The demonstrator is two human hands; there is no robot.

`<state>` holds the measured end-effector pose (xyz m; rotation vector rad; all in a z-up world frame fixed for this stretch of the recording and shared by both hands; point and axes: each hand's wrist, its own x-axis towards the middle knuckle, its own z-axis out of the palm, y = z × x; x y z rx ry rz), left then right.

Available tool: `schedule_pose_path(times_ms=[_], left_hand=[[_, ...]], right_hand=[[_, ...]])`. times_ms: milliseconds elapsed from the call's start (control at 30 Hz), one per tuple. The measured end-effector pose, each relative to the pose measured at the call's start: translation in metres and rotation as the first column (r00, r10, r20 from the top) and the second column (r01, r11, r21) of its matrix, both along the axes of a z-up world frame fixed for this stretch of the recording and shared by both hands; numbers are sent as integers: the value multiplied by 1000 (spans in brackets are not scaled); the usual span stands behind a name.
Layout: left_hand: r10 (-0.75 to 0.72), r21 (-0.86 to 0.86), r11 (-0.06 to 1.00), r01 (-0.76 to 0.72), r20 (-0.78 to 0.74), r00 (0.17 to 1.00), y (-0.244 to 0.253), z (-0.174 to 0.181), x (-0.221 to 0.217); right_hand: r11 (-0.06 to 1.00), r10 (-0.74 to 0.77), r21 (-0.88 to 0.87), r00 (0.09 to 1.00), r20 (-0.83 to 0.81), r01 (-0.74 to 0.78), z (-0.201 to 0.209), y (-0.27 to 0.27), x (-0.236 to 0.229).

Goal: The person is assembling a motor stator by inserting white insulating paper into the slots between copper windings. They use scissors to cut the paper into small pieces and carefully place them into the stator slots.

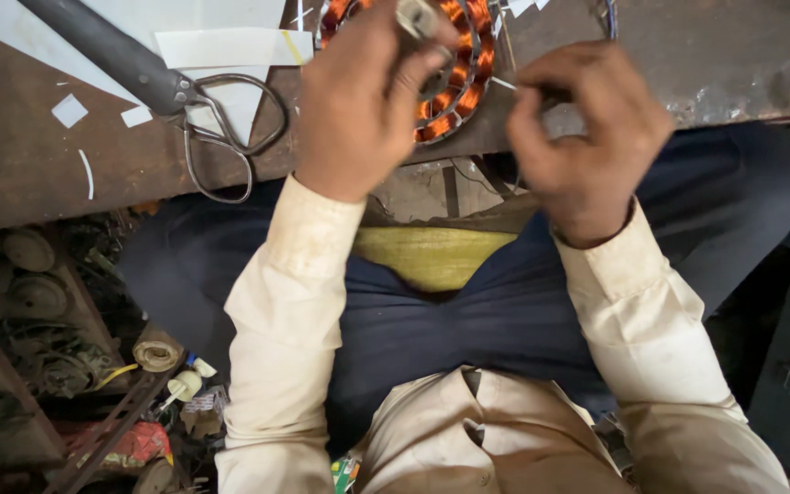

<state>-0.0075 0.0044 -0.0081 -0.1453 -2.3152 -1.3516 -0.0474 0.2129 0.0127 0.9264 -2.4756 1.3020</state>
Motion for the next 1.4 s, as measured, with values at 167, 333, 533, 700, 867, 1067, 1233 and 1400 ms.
schedule_pose_path(times_ms=[167, 333, 533, 700, 867, 1067, 1233, 1400], left_hand=[[-25, 820, 572, 17, -3, 1000, 0, 0, 7], [-129, 992, 76, 98, -88, 988, 0, -1, 15], [-136, 993, -101, 67, -81, 987, 14, -14, 16], [-297, 966, -213, 144, -205, 933, 14, -12, 23], [-331, 988, -108, 107, -138, 934, 15, -7, 26], [-367, 869, -470, 156, -353, 861, 25, -8, 15], [-351, 889, -438, 132, -305, 885, 25, -10, 14], [-347, 899, -422, 119, -282, 894, 22, -10, 18]], right_hand=[[868, -92, -402, 889, 449, 292, -1, 17, 1], [817, -30, -462, 826, 562, 344, -11, 17, 2], [842, -19, -438, 829, 558, 314, -12, 17, 11], [859, -44, -398, 821, 569, 322, -8, 14, 13], [866, -43, -387, 821, 570, 315, -9, 12, 15], [884, -34, -370, 830, 556, 285, -12, 12, 17], [890, -30, -363, 832, 554, 274, -10, 10, 19], [891, -12, -376, 839, 543, 256, -9, 7, 18]])
